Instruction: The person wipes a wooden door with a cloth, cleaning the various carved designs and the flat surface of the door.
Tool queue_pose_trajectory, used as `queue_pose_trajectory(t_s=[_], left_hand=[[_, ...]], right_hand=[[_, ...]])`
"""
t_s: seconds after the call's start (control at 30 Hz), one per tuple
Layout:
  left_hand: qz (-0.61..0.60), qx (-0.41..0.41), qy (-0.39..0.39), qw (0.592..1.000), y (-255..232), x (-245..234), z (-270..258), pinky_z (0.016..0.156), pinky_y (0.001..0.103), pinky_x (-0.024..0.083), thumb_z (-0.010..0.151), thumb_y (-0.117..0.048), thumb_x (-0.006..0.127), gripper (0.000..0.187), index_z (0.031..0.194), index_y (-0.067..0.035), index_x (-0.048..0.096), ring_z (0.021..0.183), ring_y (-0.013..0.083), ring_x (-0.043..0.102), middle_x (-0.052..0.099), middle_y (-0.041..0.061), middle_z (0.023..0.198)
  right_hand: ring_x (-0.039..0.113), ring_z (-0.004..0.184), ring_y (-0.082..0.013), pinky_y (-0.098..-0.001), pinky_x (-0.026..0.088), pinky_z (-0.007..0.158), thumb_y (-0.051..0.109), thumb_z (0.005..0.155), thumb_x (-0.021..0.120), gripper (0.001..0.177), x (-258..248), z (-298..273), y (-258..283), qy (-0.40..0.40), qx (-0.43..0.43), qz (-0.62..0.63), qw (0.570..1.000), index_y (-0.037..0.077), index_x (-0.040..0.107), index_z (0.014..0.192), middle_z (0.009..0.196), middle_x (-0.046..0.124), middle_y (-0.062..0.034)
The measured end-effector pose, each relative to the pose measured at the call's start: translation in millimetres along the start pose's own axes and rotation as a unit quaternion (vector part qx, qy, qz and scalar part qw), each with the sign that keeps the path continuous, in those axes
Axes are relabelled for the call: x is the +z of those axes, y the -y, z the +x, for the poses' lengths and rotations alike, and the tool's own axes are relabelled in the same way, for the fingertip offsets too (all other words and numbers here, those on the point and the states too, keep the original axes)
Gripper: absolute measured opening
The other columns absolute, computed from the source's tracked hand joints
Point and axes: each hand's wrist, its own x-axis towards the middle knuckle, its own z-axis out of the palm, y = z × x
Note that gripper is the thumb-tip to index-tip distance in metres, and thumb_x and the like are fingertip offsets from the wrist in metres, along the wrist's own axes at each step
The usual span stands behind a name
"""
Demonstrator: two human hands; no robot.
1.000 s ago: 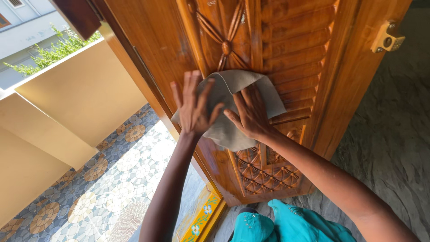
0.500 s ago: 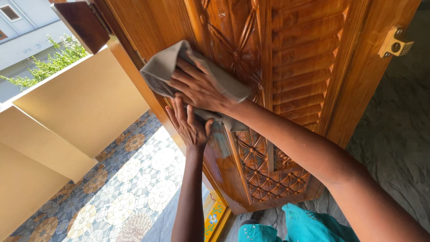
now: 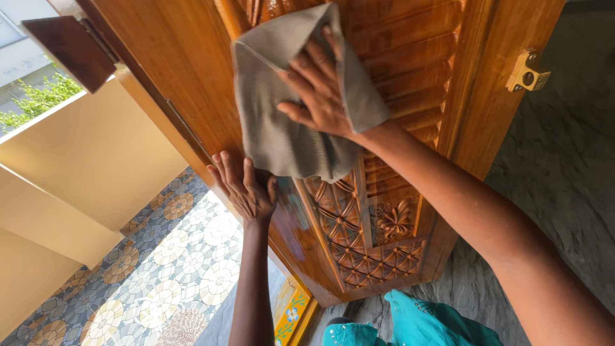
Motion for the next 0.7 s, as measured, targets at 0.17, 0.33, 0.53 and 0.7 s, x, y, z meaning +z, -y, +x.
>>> queue_pose_trajectory(t_s=[0.17, 0.33, 0.53, 0.7], left_hand=[[0.073, -0.026, 0.047, 0.996, -5.4, -3.6, 3.6, 0.13, 0.06, 0.015, 0.106, -0.055, 0.038, 0.059, 0.151, -0.02, 0.051, 0.157, 0.039, 0.02, 0.029, 0.016, 0.166], [0.053, -0.029, 0.032, 0.998, -10.6, -6.8, 8.3, 0.131, 0.06, 0.02, 0.11, -0.049, 0.044, 0.051, 0.145, -0.015, 0.06, 0.158, 0.0395, 0.021, 0.035, 0.018, 0.165], [0.056, -0.024, 0.024, 0.998, -13.9, -6.3, 10.0, 0.13, 0.061, 0.023, 0.111, -0.042, 0.045, 0.048, 0.147, -0.013, 0.058, 0.158, 0.0397, 0.021, 0.034, 0.019, 0.165], [0.057, -0.03, 0.022, 0.998, -17.1, -5.8, 8.8, 0.13, 0.061, 0.024, 0.112, -0.039, 0.047, 0.046, 0.149, -0.013, 0.056, 0.158, 0.0399, 0.02, 0.032, 0.019, 0.166]], right_hand=[[0.029, 0.155, -0.0411, -0.0649, 0.008, 0.123, 0.075, 0.11, 0.025, 0.08, -4.6, -55.8, -61.6, -0.001, 0.083, 0.021, 0.996, 0.021, 0.027, 0.169, 0.168, 0.041, -0.0174], [0.019, 0.154, -0.0473, -0.0649, 0.007, 0.126, 0.075, 0.109, 0.026, 0.084, -2.6, -128.1, -117.2, -0.011, 0.219, -0.043, 0.975, 0.015, 0.025, 0.168, 0.168, 0.029, -0.0227], [0.021, 0.152, -0.0501, -0.0674, 0.007, 0.125, 0.069, 0.11, 0.033, 0.081, -2.4, -179.9, -138.3, -0.071, 0.338, 0.024, 0.938, 0.014, 0.027, 0.168, 0.165, 0.031, -0.0238], [0.023, 0.15, -0.0524, -0.0694, 0.007, 0.124, 0.064, 0.111, 0.038, 0.078, 4.4, -184.4, -131.9, -0.114, 0.361, 0.069, 0.923, 0.013, 0.028, 0.168, 0.162, 0.033, -0.0247]])
